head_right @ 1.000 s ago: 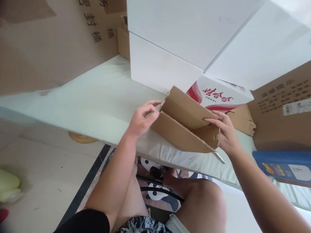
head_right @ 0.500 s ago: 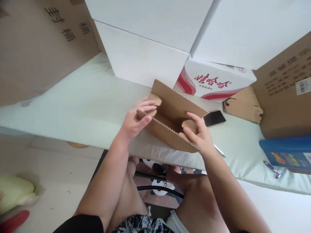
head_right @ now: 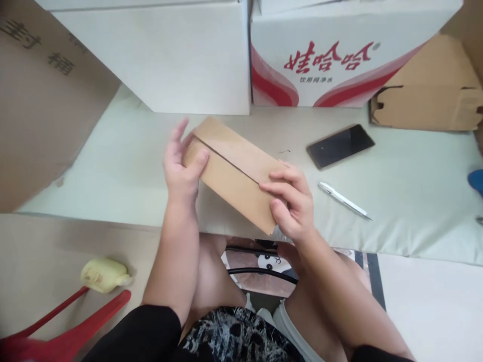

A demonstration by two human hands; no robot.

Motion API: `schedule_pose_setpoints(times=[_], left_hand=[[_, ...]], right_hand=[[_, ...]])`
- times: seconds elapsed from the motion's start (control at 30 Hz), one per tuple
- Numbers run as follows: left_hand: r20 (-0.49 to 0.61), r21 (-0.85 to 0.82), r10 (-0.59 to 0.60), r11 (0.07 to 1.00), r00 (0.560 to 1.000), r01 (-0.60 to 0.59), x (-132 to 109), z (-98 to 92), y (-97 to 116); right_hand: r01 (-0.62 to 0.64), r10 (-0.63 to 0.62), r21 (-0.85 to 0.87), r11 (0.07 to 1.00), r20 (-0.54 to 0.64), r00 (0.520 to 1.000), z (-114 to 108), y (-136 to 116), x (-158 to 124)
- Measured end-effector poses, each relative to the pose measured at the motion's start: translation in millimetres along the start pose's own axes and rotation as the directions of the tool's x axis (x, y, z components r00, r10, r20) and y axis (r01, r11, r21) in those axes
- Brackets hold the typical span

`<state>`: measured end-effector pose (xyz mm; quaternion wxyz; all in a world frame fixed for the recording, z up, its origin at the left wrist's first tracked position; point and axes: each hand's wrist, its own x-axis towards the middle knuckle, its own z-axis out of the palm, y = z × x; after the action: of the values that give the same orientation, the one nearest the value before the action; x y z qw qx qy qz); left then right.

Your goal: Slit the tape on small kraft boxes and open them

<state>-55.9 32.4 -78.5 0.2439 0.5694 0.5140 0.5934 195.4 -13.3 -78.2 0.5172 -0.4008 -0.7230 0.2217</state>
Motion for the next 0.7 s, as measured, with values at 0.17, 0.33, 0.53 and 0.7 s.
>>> schedule_pose_setpoints(times=[0.17, 0.33, 0.53, 0.7], left_hand=[[-0.059, 0.062, 0.003, 0.998, 0.998, 0.0, 3.9, 4.0, 5.8], [-0.085, 0.023, -0.042, 0.999, 0.995, 0.044, 4.6, 7.2, 2.4], [0.015, -0.009, -0.045, 0.999, 0.999, 0.045, 6.6, 0.8, 7.9], [0.314, -0.145, -0.185, 0.96, 0.931, 0.24, -3.9, -12.2, 26.7]], right_hand=[[0.005, -0.004, -0.032, 0.999, 0.035, 0.999, 0.2, 11.1, -4.3], [0.266, -0.257, -0.045, 0.963, 0.151, 0.955, 0.7, 18.0, -22.4], [0.133, -0.121, -0.106, 0.985, 0.111, 0.986, -7.2, 17.4, -13.3], [-0.399, 0.404, 0.267, 0.877, 0.042, 0.914, -31.1, 2.1, 13.1]])
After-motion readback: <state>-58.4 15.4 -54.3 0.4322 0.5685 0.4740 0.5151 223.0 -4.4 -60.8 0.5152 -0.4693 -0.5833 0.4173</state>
